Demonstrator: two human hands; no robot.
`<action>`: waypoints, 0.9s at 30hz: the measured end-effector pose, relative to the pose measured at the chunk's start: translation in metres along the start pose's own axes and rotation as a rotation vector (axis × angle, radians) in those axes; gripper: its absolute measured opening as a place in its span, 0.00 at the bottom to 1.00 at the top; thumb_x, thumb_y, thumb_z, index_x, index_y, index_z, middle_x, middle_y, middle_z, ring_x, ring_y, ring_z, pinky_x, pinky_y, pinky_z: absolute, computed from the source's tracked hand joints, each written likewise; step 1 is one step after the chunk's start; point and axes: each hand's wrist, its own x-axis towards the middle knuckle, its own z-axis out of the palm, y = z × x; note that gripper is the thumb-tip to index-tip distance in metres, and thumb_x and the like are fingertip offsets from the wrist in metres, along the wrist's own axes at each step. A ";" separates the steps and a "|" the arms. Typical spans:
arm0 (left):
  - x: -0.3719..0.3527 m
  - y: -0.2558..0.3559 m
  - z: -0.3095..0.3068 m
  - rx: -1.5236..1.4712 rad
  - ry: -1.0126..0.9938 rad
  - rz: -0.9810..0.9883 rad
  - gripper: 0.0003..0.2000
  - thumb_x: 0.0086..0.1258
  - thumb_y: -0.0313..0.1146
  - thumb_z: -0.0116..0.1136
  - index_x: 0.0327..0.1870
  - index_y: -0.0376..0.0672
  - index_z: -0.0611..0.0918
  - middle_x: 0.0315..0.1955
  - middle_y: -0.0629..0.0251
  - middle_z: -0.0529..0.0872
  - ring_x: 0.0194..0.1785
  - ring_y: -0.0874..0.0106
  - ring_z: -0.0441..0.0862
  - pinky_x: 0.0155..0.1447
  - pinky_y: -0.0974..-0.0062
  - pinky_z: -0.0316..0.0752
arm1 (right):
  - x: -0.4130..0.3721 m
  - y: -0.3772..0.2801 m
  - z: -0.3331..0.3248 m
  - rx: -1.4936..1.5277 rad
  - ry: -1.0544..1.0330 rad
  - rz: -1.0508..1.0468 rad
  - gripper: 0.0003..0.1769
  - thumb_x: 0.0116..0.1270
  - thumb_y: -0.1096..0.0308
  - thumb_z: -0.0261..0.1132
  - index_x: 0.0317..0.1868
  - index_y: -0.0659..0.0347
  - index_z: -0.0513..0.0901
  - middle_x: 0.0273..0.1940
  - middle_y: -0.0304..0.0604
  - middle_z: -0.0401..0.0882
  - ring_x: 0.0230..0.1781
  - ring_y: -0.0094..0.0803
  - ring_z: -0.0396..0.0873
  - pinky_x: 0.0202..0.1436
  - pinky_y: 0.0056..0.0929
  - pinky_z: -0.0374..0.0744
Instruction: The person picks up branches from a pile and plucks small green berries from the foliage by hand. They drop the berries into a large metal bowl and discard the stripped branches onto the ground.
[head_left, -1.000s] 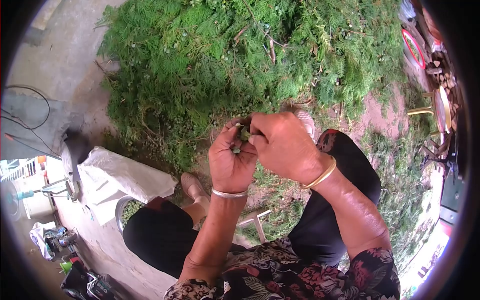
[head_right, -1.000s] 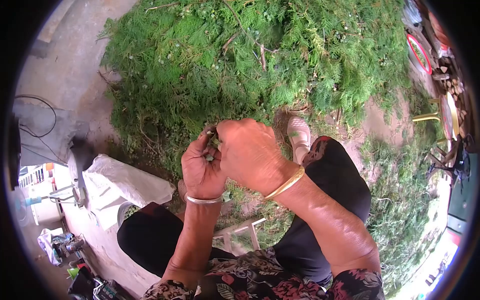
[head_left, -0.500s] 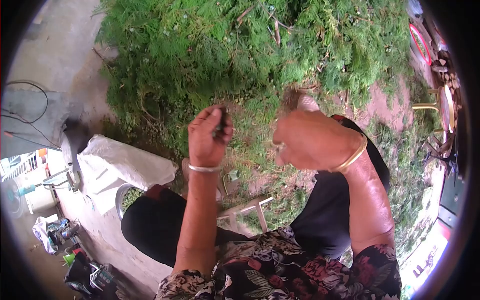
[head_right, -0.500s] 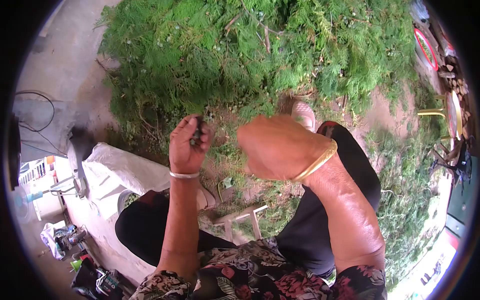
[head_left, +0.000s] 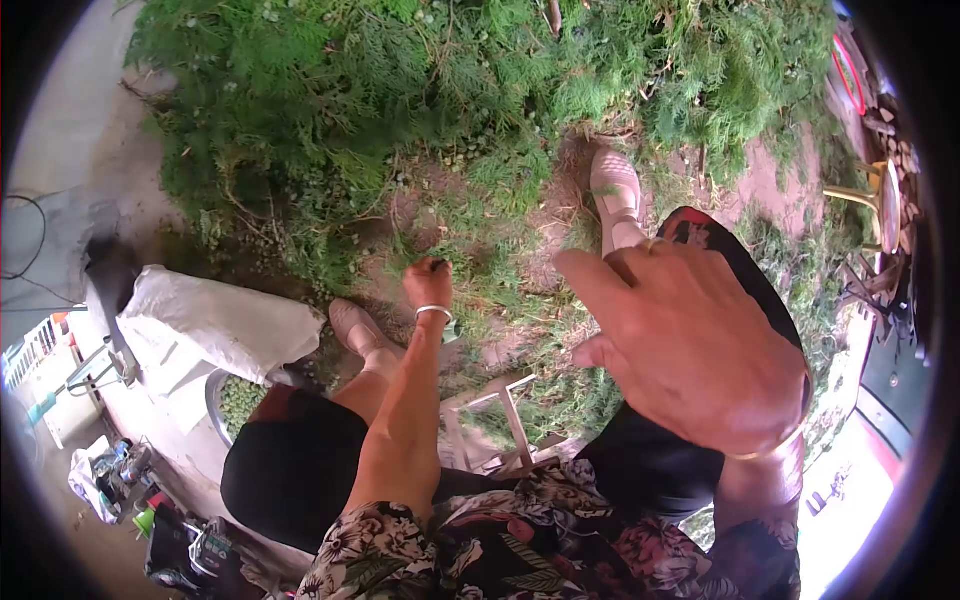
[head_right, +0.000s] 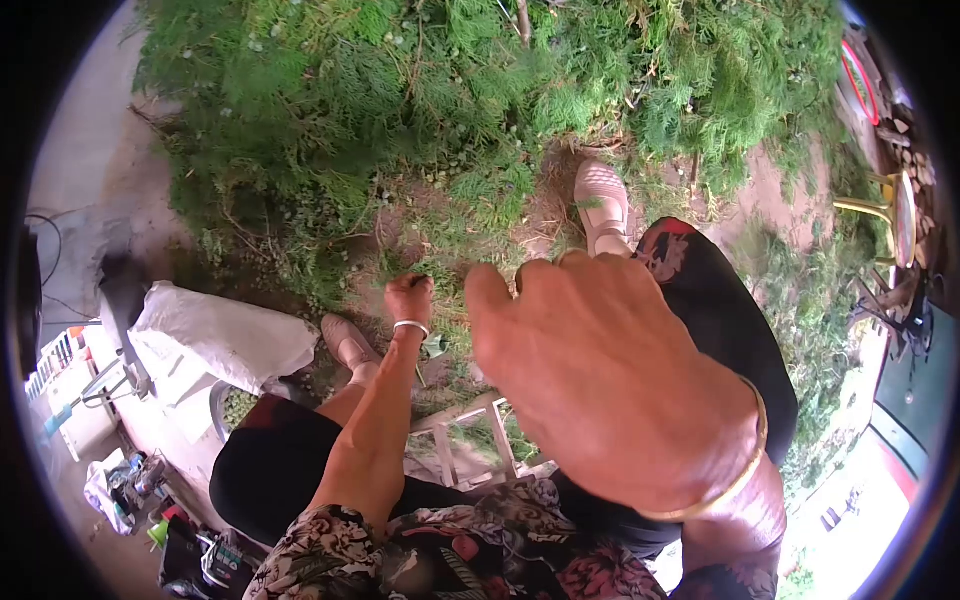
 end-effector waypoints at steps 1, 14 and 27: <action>-0.006 0.030 -0.008 0.121 0.003 -0.012 0.08 0.51 0.34 0.65 0.30 0.41 0.86 0.25 0.49 0.84 0.31 0.54 0.83 0.37 0.63 0.76 | 0.000 0.000 -0.002 0.026 0.011 -0.007 0.25 0.54 0.67 0.70 0.50 0.68 0.72 0.31 0.56 0.75 0.32 0.51 0.76 0.37 0.45 0.71; 0.020 0.029 -0.043 -0.532 -0.413 -0.440 0.01 0.59 0.23 0.58 0.30 0.37 0.78 0.21 0.59 0.82 0.20 0.71 0.80 0.17 0.77 0.68 | 0.000 0.005 0.002 0.033 0.235 0.089 0.28 0.50 0.70 0.71 0.52 0.68 0.74 0.38 0.57 0.79 0.35 0.51 0.77 0.38 0.42 0.75; -0.044 0.026 -0.025 -0.610 -0.491 -0.429 0.03 0.59 0.24 0.62 0.33 0.37 0.82 0.19 0.67 0.79 0.18 0.78 0.74 0.17 0.82 0.63 | -0.002 0.005 0.008 0.054 0.268 0.009 0.23 0.54 0.71 0.68 0.51 0.67 0.75 0.34 0.57 0.79 0.34 0.54 0.77 0.38 0.43 0.73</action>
